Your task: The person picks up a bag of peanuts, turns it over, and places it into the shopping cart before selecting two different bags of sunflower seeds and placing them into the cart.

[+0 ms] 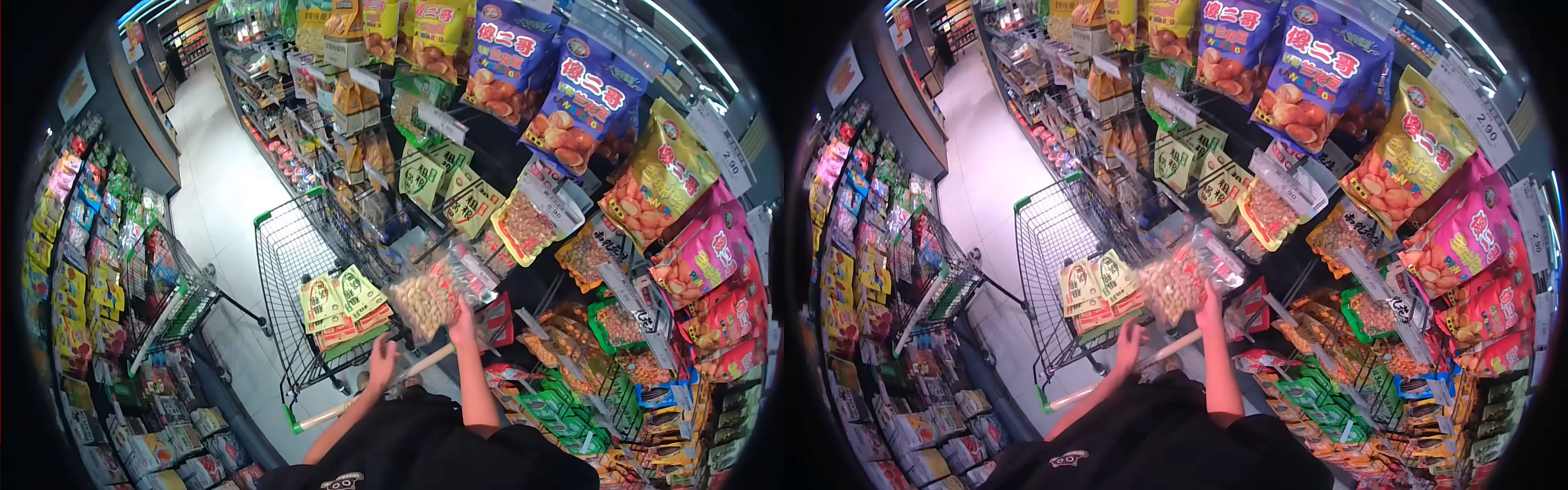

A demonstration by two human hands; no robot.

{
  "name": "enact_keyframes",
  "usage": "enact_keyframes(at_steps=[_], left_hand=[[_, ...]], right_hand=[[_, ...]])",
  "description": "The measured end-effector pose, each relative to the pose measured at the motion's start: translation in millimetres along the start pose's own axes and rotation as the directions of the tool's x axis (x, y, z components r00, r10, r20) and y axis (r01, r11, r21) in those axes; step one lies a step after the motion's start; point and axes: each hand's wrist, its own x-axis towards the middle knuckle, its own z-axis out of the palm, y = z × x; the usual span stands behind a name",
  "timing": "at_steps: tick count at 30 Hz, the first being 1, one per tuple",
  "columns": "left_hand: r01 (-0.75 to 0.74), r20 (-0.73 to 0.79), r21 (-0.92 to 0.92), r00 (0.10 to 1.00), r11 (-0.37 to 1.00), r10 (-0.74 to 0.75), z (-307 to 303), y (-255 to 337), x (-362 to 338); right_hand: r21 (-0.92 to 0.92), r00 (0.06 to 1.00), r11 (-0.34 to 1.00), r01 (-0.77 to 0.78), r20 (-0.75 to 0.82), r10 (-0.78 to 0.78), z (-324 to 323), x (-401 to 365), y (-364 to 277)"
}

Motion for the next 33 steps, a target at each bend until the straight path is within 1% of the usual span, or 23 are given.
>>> enact_keyframes(at_steps=[1,2,3,4,5,6,7,8,9,11,13,16,17,20,21,24,25,26,28,29,32,33], left_hand=[[0.075,-0.017,-0.161,0.997,0.984,-0.079,-7,-2,3],[0.148,-0.021,-0.319,0.986,0.936,-0.164,-13,-3,6],[0.153,0.010,-0.417,0.986,0.896,-0.164,-17,-4,9],[0.196,0.012,-0.382,0.978,0.903,-0.207,-22,0,8],[0.232,0.006,-0.349,0.969,0.908,-0.246,-27,11,7],[0.263,-0.004,-0.318,0.960,0.911,-0.279,-31,16,7],[0.181,-0.135,-0.251,0.966,0.951,-0.220,-29,18,6],[0.208,-0.089,-0.249,0.968,0.946,-0.236,-32,21,5],[0.227,-0.038,-0.246,0.969,0.942,-0.244,-37,23,6],[0.271,0.048,-0.257,0.962,0.927,-0.268,-40,24,9],[0.276,0.047,-0.258,0.961,0.926,-0.273,-36,40,11],[0.264,0.014,-0.284,0.962,0.922,-0.271,-28,54,11],[0.254,0.001,-0.292,0.964,0.922,-0.265,-26,58,14],[0.106,0.032,-0.325,0.994,0.940,-0.101,-36,89,16],[0.078,0.025,-0.368,0.997,0.927,-0.074,-39,102,15],[0.051,0.196,-0.242,0.981,0.969,-0.002,-57,105,24],[0.073,0.306,-0.160,0.952,0.984,-0.021,-63,106,25],[0.042,0.398,-0.082,0.917,0.996,-0.006,-64,106,25],[-0.042,0.574,0.067,0.819,0.997,-0.004,-63,113,23],[-0.019,0.500,0.064,0.866,0.998,-0.016,-57,115,21],[0.046,0.276,0.042,0.960,0.998,-0.056,-21,116,8],[0.067,0.165,-0.067,0.985,0.995,-0.055,-15,113,5]], right_hand=[[-0.045,0.997,0.997,-0.063,-0.044,0.061,-27,10,25],[-0.088,0.988,0.988,-0.130,-0.093,0.122,-43,15,39],[-0.152,0.991,0.981,-0.117,-0.085,0.105,-29,-7,41],[-0.222,0.993,0.969,-0.109,-0.076,0.095,-13,-31,45],[-0.372,0.997,0.925,-0.076,0.000,0.082,-13,-38,51],[-0.370,0.993,0.922,-0.110,-0.005,0.117,-12,-40,56],[-0.363,0.989,0.921,-0.143,-0.012,0.149,-11,-42,62],[-0.353,0.985,0.920,-0.168,-0.015,0.174,-9,-42,65],[-0.349,0.986,0.922,-0.165,-0.045,0.159,-3,-42,62],[-0.203,0.982,0.961,-0.186,0.003,0.191,3,-45,52],[-0.098,0.975,0.972,-0.214,0.046,0.219,5,-46,40],[-0.102,0.978,0.975,-0.195,0.055,0.202,11,-48,21],[-0.119,0.983,0.978,-0.172,0.050,0.179,15,-46,14],[-0.284,0.990,0.955,-0.080,0.093,0.110,28,-43,-12],[-0.300,0.982,0.951,-0.071,0.146,0.120,31,-42,-20],[-0.366,0.980,0.930,0.000,0.185,0.073,48,-43,-36],[-0.402,0.980,0.916,0.017,0.187,0.064,54,-42,-39],[-0.436,0.975,0.900,0.017,0.205,0.081,61,-41,-42],[-0.501,0.965,0.865,0.023,0.238,0.113,77,-44,-51],[-0.479,0.969,0.878,0.015,0.222,0.105,87,-46,-48],[-0.573,0.951,0.813,0.105,0.298,0.087,101,-45,-30],[-0.596,0.931,0.797,0.100,0.338,0.136,104,-46,-31]])
